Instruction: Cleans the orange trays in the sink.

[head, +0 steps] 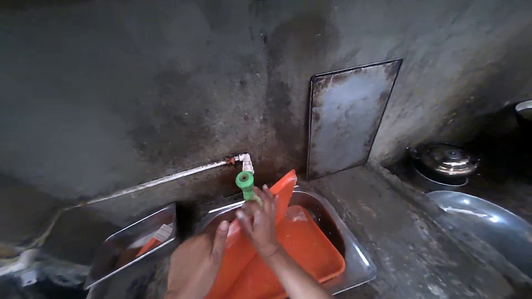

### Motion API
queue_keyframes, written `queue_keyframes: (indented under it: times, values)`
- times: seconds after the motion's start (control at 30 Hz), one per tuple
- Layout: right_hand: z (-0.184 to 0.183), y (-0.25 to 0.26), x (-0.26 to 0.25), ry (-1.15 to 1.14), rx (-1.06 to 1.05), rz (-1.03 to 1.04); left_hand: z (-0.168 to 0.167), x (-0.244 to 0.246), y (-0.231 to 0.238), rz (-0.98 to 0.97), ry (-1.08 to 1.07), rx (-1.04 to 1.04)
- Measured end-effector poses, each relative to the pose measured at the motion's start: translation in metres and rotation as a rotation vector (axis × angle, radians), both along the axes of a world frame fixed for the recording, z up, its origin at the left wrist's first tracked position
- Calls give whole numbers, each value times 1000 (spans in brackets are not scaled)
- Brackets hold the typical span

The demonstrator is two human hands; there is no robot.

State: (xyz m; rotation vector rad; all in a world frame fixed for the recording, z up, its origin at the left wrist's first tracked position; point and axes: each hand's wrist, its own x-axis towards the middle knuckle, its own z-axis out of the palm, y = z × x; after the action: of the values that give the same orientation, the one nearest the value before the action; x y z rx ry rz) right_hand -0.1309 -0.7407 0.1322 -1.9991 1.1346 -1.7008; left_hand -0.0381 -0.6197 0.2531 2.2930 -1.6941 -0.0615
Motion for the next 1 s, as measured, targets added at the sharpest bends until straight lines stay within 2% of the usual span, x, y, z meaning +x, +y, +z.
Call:
queue_keyframes:
  times: [0.13, 0.23, 0.3, 0.37, 0.43, 0.5, 0.57, 0.63, 0.73, 0.83, 0.9, 0.93, 1.0]
  values:
    - [21, -65, -66, -23, 260, -43, 11, 7, 26, 0, 96, -44]
    - [50, -108, -99, -286, 502, -52, 4, 23, 38, -27, 182, -120]
    - [78, -125, -107, -390, 551, -2, -13, 43, 39, -46, 212, -132]
    - [118, -117, -103, -358, 546, 48, -22, 53, 27, -42, 230, -91]
    - [158, -82, -82, -228, 515, 86, -14, 37, 3, -80, 264, -93]
    - [177, -29, -51, -99, 391, 184, 8, 4, -20, -129, 467, -239]
    - [160, -2, -30, -71, 138, 270, 23, -19, -36, -190, 675, -498]
    - [135, -13, -38, -86, 86, 273, 22, -22, -33, -242, 722, -593]
    - [92, -74, -72, -165, 217, 140, 24, -19, -10, -325, 697, -624]
    - [59, -111, -85, -647, 561, 184, 12, -16, 4, -348, 810, -685]
    - [68, -116, -85, -810, 708, 207, 3, -7, 14, -341, 923, -713]
    - [79, -115, -86, -766, 734, 200, 3, 1, 23, -335, 952, -659]
    - [114, -104, -87, -564, 666, 155, 19, 18, 43, -297, 857, -377]
